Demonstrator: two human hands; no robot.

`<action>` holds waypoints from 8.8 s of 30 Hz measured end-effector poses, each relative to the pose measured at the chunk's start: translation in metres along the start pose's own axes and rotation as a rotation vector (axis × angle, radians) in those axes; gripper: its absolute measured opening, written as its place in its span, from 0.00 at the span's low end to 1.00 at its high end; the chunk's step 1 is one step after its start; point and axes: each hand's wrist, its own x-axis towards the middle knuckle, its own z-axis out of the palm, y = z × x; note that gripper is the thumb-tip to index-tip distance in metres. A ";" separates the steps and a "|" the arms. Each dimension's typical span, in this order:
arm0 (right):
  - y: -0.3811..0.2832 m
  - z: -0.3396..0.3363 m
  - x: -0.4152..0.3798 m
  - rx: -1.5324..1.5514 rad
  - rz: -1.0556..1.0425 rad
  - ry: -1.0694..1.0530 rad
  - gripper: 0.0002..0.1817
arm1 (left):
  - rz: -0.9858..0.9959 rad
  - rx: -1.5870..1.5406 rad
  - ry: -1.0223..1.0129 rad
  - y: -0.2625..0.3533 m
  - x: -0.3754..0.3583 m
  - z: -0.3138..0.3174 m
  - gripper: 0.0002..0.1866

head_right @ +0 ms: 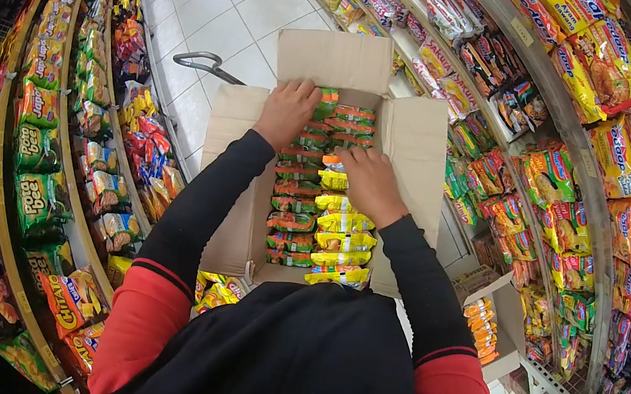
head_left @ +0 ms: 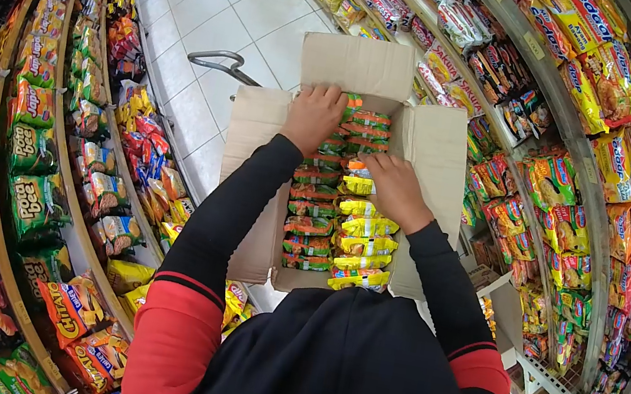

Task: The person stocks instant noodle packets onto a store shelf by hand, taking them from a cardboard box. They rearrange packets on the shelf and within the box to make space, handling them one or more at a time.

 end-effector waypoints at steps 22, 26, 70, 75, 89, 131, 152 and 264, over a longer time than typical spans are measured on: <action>-0.131 0.138 -0.030 -0.276 -0.198 -0.168 0.15 | -0.126 -0.344 -0.002 -0.026 -0.027 -0.005 0.10; -0.123 0.151 -0.023 -0.323 -0.172 -0.258 0.16 | -0.124 -0.379 0.032 -0.029 -0.028 -0.001 0.11; -0.044 0.003 -0.019 -0.125 -0.076 -0.293 0.54 | -0.218 -0.558 0.118 -0.023 -0.031 -0.002 0.10; -0.040 -0.002 -0.021 -0.073 -0.184 -0.176 0.51 | -0.192 -0.539 0.146 -0.024 -0.030 -0.002 0.11; -0.050 -0.022 -0.028 -0.034 -0.103 -0.129 0.52 | -0.180 -0.507 0.085 -0.022 -0.028 -0.007 0.10; -0.045 -0.010 -0.003 0.946 -0.152 -0.216 0.04 | -0.564 -0.140 -0.054 0.060 -0.043 0.000 0.40; 0.047 0.078 0.117 -0.078 0.286 0.078 0.07 | -0.270 -0.160 -0.037 0.059 -0.049 0.008 0.41; 0.022 0.015 0.060 -0.267 0.091 0.374 0.38 | -0.504 -0.187 -0.556 0.040 -0.057 0.067 0.13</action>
